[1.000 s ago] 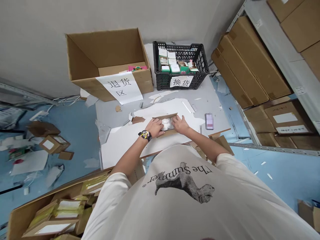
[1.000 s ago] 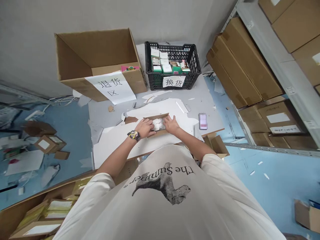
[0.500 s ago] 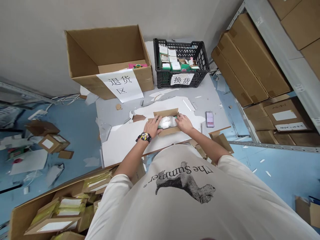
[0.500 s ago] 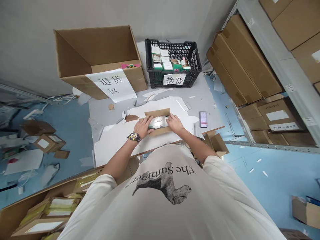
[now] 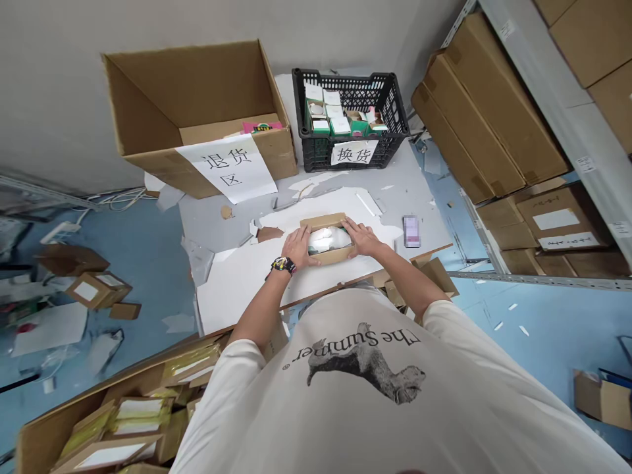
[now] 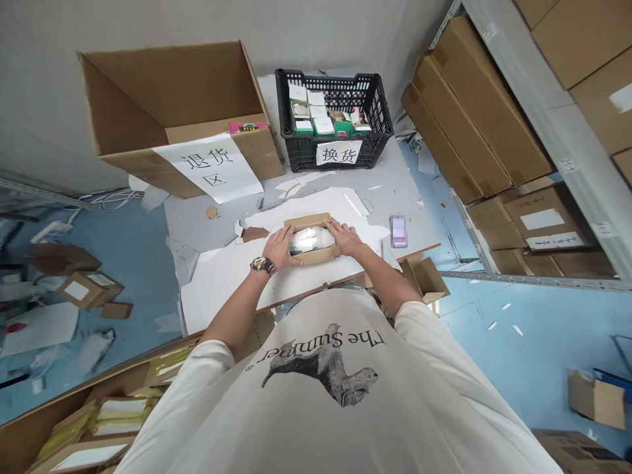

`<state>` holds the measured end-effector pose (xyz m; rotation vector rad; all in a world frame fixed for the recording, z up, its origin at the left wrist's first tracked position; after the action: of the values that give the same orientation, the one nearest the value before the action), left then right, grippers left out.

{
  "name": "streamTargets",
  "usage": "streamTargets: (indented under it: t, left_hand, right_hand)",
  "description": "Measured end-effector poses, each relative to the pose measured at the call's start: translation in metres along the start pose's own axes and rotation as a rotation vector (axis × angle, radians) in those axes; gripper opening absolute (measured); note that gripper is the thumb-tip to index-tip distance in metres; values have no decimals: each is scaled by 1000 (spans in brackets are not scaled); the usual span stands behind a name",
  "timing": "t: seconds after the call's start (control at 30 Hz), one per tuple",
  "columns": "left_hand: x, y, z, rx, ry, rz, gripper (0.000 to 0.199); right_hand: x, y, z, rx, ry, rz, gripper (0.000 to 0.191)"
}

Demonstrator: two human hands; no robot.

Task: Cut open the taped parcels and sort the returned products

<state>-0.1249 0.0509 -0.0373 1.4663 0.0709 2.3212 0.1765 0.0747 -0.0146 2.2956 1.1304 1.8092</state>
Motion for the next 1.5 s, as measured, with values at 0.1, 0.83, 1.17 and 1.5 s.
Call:
streamTargets:
  t: [0.1,0.83,1.17,1.5]
  left_hand:
    - [-4,-6,-4,-7,45,0,143]
    - [-24,6,-12,12,290,105,134]
    - [-12,12,-3,-55,137,98,128]
    - [-9,4,43,-195,16,14,78]
  right_hand:
    - [-4,-13,-1,7,-15,15,152]
    - [-5,-48,-68,-204,57,-2,42]
    - [-16,-33,-86,-110,-98,3,40]
    - [4,-52,-55,-19,246,-131,49]
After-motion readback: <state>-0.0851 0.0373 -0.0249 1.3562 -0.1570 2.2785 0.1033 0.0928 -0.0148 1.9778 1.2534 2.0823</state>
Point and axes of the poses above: each hand's wrist, its own y-axis away from the middle knuckle, its own x-axis out of the back of the hand, z = x × y, the point moved 3 cm from there along -y, towards the middle knuckle, and after that the axes turned 7 degrees about x, right-handed, at the moved point
